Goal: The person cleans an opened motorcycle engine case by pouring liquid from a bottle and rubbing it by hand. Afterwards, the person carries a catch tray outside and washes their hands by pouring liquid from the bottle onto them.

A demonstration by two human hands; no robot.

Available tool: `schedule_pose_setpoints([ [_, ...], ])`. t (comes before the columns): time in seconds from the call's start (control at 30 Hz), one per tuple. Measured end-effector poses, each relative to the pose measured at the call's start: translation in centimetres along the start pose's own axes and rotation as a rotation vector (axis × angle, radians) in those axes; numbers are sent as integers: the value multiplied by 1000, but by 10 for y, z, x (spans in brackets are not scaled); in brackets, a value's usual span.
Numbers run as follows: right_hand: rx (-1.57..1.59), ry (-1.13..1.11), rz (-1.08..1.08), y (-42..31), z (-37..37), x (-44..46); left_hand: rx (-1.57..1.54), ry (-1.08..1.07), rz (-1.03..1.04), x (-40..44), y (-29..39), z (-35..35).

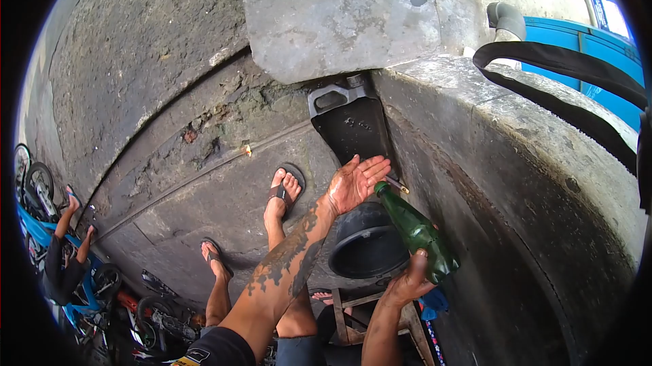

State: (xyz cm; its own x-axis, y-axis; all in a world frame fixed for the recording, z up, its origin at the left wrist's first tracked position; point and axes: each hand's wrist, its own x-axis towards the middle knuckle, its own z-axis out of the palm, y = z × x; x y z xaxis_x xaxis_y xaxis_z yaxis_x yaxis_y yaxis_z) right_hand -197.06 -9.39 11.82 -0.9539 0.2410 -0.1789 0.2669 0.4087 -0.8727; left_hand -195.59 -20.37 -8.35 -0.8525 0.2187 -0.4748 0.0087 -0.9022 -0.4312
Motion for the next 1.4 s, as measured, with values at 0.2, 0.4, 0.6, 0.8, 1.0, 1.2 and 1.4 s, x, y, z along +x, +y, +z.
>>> schedule_pose_setpoints([
  [0.2, 46, -10, -1, -7, 14, 10, 164, 90, -62, -7, 4, 3],
  [0.4, 44, -48, 6, 4, 5, 1, 254, 159, -73, -8, 0, 4],
  [0.6, -165, -316, -231, 33, 17, -10, 404, 278, -330, -19, -6, 39],
  [0.8, -218, -695, -172, 79, 14, 1, 938, 610, -94, -31, 11, 57],
  [1.0, 134, -489, 634, 128, 81, 55, 1538, 656, -128, -51, 14, 36],
  [1.2, 22, -787, 888, 171, 144, 117, 2029, 634, -435, -82, 12, 107],
  [1.4, -192, -990, 951, 177, 171, 123, 2207, 574, -456, -101, 8, 134],
])
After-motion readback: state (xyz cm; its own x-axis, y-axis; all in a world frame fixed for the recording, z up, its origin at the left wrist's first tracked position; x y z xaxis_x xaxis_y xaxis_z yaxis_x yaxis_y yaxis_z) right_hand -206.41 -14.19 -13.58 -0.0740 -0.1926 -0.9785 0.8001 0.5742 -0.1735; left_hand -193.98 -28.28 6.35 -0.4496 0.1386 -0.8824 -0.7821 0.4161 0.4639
